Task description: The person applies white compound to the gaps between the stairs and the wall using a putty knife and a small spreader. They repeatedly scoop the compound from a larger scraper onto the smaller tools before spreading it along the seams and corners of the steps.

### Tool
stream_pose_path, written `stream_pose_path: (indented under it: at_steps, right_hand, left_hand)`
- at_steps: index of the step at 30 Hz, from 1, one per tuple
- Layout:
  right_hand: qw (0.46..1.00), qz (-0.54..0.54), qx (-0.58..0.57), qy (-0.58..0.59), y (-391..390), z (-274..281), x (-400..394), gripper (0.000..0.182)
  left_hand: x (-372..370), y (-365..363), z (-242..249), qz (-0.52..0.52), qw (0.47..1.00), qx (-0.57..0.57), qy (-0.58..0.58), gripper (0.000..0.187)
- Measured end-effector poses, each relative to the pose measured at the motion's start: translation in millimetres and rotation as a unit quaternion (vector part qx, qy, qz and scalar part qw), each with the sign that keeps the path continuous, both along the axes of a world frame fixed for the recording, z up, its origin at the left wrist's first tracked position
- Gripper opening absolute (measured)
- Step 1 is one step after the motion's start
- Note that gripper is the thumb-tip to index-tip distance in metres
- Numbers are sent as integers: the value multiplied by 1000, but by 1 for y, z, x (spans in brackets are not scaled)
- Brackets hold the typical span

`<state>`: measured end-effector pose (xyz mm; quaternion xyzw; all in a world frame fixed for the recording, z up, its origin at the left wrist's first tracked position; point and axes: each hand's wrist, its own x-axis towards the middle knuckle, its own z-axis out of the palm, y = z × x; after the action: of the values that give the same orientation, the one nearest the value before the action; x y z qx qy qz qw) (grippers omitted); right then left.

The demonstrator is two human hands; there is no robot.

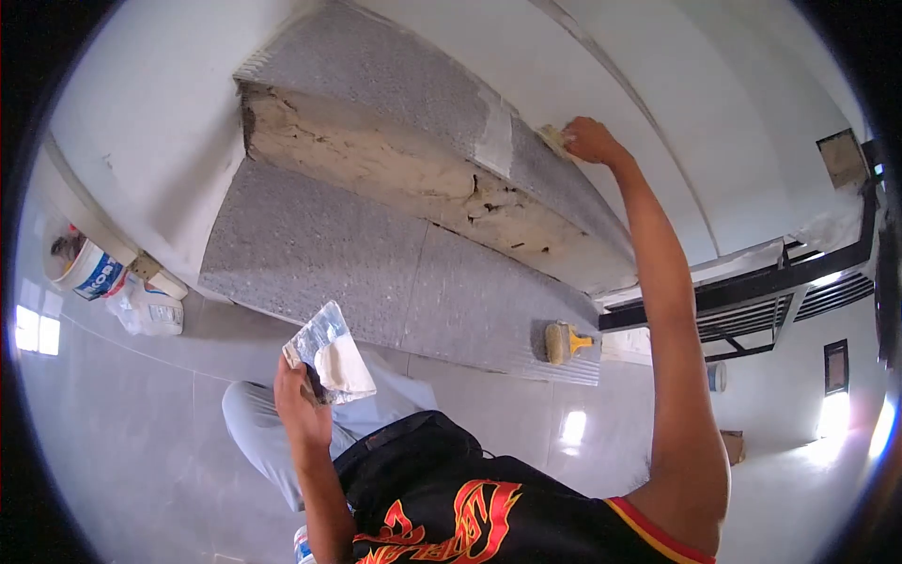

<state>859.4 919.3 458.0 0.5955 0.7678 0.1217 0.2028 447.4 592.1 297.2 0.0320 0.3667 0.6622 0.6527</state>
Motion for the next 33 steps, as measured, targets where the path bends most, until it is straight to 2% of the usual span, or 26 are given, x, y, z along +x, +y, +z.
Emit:
stream_pose_path:
  at_steps: [2,3,5,9,11,12,14,18,20,21,23,24,25,26,27,28,29,30,32,33]
  right_hand:
    - [988,61,110,84,-27,2,24,27]
    - [988,62,110,83,-33,-1,26,27]
    - [986,-63,138,67,-45,-4,25,29]
    - [981,-97,150,70,-53,-19,5,29]
    - [983,-128,128,12,-50,-27,-4,22]
    - [983,-127,129,12,-50,-30,-7,22]
    - [990,-31,135,-14,-51,-36,-14,16]
    - [984,-42,175,3,-34,-37,-24,14]
    - [996,0,83,-11,-17,-19,-17,15]
    - [996,0,84,-10,-13,-16,-13,15]
    - [1000,-8,-16,12,-12,-10,4,18]
    - [999,17,-44,26,-27,1,18,21]
    - [995,49,-76,43,-48,9,25,23]
    - [994,71,16,77,-77,9,29,24]
    - [984,91,108,112,-110,5,27,25]
    - [981,-1,112,156,-146,15,-3,25]
    - [969,-94,114,197,-182,30,-40,25]
    - [965,-41,134,221,-212,31,-59,23]
    - [947,62,152,277,-255,31,-89,23]
    - [932,104,136,319,-273,23,-104,25]
  left_hand:
    - [-5,-3,-5,3,1000,-1,3,33]
    - [-9,-4,-7,-7,1000,5,23,33]
    - [-11,-3,-6,-9,999,5,33,35]
    - [-11,-5,-3,-15,1000,17,19,35]
    - [-6,-6,-1,-1,1000,5,17,35]
    - [-5,-5,0,-1,1000,5,16,35]
    - [-4,-3,3,3,1000,11,13,34]
    - [-6,2,3,-4,999,40,21,32]
    - [-5,3,4,-15,997,68,46,31]
    - [-2,3,6,-15,996,68,47,31]
    - [4,-1,8,-24,971,55,232,30]
    - [4,-6,7,-24,971,56,233,30]
    - [2,-14,7,-42,879,104,463,29]
    - [1,-24,6,-59,731,144,664,28]
    - [2,-31,3,-61,686,116,716,26]
    - [4,-35,9,-59,684,110,719,26]
    - [11,-33,18,-49,915,73,393,25]
    - [18,-28,25,-27,999,28,3,25]
    - [32,-2,26,-85,991,76,72,26]
    - [33,3,22,-83,941,123,304,26]
